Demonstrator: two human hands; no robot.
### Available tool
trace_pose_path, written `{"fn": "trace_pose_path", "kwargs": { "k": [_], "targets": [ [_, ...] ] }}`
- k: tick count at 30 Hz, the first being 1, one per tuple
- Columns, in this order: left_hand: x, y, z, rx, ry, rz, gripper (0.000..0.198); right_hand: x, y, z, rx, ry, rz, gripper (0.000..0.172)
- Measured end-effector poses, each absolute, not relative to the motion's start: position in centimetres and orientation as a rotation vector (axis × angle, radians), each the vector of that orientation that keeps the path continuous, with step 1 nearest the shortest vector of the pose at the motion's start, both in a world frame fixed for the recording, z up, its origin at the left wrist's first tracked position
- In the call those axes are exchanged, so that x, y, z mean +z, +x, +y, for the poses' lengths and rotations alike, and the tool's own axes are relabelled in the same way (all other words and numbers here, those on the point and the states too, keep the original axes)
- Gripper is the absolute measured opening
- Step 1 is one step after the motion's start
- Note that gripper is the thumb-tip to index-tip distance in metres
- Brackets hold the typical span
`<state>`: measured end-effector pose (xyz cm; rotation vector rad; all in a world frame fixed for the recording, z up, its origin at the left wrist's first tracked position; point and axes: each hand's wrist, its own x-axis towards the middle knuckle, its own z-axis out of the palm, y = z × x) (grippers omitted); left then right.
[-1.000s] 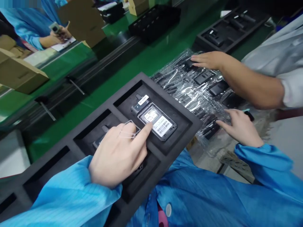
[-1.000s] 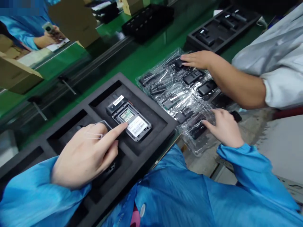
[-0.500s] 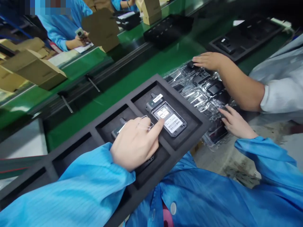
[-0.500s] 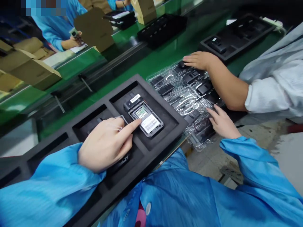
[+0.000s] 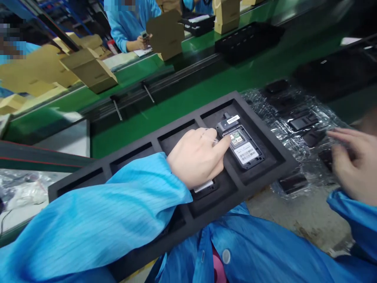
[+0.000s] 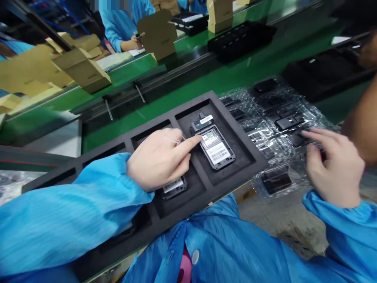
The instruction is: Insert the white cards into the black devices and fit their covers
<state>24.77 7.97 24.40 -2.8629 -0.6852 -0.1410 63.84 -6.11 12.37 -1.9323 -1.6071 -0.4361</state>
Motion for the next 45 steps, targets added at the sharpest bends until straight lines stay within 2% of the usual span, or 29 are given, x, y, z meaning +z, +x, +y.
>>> {"fn": "trace_pose_path", "kwargs": {
  "k": [3, 6, 12, 25, 31, 34, 39, 43, 45],
  "targets": [
    [24.1, 25.0, 8.3, -0.128, -2.851, -0.676, 0.045, 17.8, 57.4, -3.5, -0.325, -1.639, -1.759, 0.046],
    [23.8, 25.2, 8.4, -0.096, -2.849, -0.662, 0.044, 20.5, 53.2, -1.0, -0.202, -1.365, -2.119, 0.038],
    [23.6, 25.5, 8.6, -0.029, -2.853, -0.685, 0.045, 20.1, 52.0, 1.5, -0.179, -1.358, -2.394, 0.039],
    [23.4, 25.5, 7.9, -0.106, -2.924, -0.572, 0.042, 20.5, 51.6, 3.0, -0.192, -1.388, -2.466, 0.051],
    [24.0, 25.1, 7.8, -0.074, -3.062, -0.684, 0.042, 20.7, 51.1, 2.4, -0.227, -1.387, -2.454, 0.049],
    [25.3, 23.4, 7.7, -0.347, -3.298, -0.86, 0.041, 20.4, 51.3, 2.0, -0.213, -1.326, -2.44, 0.044],
    [26.8, 19.8, 6.6, -0.814, -3.649, -1.455, 0.043, 21.1, 50.6, 1.7, -0.142, -1.225, -2.458, 0.035],
    [25.9, 17.8, 5.7, -1.552, -3.828, -1.585, 0.045, 23.8, 46.8, 1.7, -0.014, -1.187, -2.297, 0.026],
    [25.2, 17.0, 5.4, -1.783, -3.875, -1.57, 0.05, 25.2, 44.2, 1.8, 0.096, -1.138, -2.248, 0.021]
  ]
}}
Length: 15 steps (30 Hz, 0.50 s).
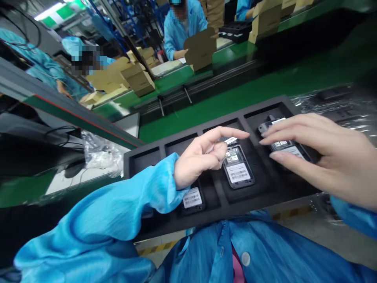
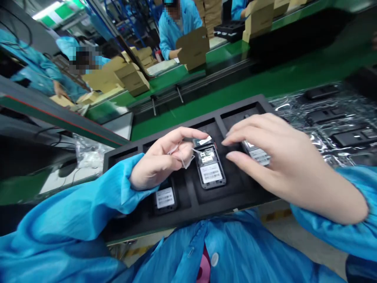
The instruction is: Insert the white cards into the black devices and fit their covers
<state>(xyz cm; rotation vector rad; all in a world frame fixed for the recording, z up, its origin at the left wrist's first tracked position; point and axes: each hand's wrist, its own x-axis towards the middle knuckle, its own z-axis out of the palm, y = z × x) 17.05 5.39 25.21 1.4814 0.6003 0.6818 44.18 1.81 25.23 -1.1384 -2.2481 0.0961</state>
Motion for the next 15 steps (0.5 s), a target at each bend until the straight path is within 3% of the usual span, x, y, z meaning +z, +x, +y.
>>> {"fn": "trace_pose_path", "kwargs": {
  "k": [6, 15],
  "targets": [
    [24.5, 15.2, 4.5, 0.734, 1.453, 0.6, 0.068, 27.2, 37.5, 2.9, 0.497, -1.11, -2.117, 0.021],
    [24.9, 13.5, 3.4, 0.699, 1.388, 0.601, 0.081, 26.9, 35.1, 3.7, 0.456, -1.059, -2.191, 0.015]
  ]
}}
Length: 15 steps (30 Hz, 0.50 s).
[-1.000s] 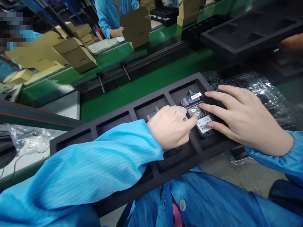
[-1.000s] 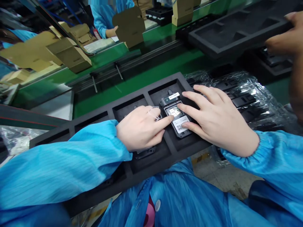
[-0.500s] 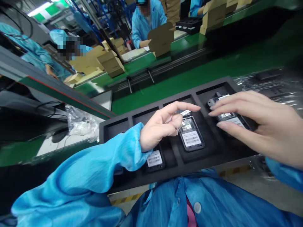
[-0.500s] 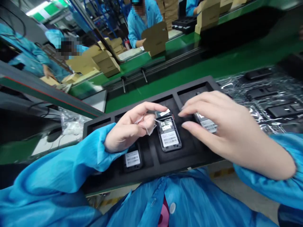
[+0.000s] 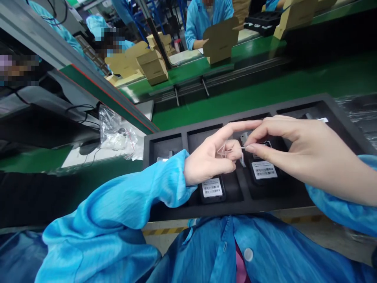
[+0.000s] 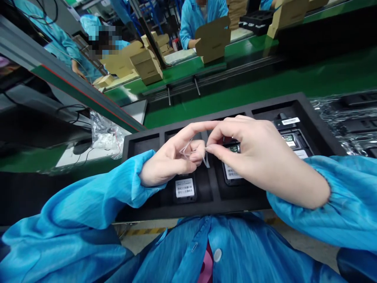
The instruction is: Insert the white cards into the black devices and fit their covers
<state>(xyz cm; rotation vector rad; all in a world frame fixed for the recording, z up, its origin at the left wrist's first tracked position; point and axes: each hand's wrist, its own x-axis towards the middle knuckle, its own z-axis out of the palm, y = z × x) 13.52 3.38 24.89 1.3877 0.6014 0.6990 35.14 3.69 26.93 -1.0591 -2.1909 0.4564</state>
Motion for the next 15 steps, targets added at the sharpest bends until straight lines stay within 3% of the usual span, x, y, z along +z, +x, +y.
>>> {"fn": "trace_pose_path", "kwargs": {
  "k": [15],
  "targets": [
    [24.25, 13.7, 3.76, 0.767, 1.284, 0.624, 0.068, 27.12, 34.91, 3.7, 0.266, -0.98, -2.301, 0.016]
  ]
}}
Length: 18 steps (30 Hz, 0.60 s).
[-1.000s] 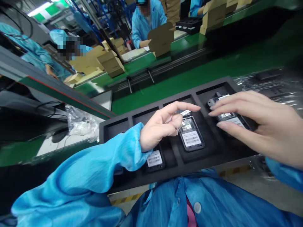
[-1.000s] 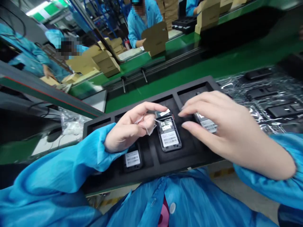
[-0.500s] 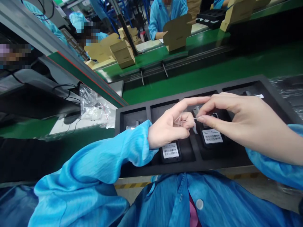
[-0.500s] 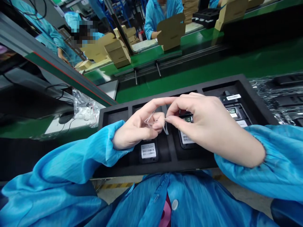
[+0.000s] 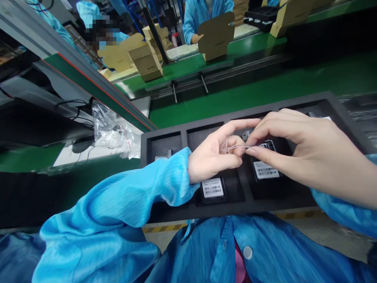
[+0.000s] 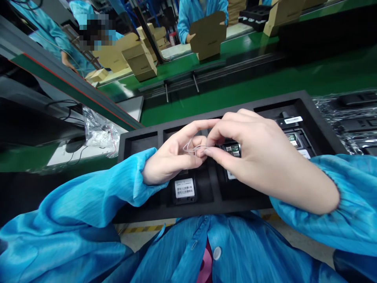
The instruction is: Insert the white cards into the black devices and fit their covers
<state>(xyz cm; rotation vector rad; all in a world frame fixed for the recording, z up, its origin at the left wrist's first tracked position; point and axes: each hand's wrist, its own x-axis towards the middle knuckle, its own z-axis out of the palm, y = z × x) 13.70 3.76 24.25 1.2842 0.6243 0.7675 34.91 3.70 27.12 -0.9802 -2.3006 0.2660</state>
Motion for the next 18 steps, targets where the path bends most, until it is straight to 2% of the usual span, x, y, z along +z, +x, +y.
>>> {"fn": "trace_pose_path", "kwargs": {
  "k": [7, 11, 14, 18],
  "targets": [
    [24.5, 13.9, 3.8, 0.816, 1.179, 0.765, 0.045, 27.8, 35.9, 3.6, 0.188, -0.87, -2.447, 0.012],
    [24.4, 13.9, 4.3, 0.91, 1.209, 0.901, 0.037, 27.5, 37.6, 3.1, 0.214, -0.973, -2.406, 0.011],
    [24.5, 13.6, 4.7, 0.993, 1.513, 0.938, 0.029, 26.7, 38.5, 3.1, 0.256, -1.137, -2.347, 0.016],
    [24.7, 13.3, 4.6, 0.851, 2.172, 0.846, 0.033, 24.9, 39.1, 4.0, 0.279, -1.261, -2.337, 0.015]
  ]
}}
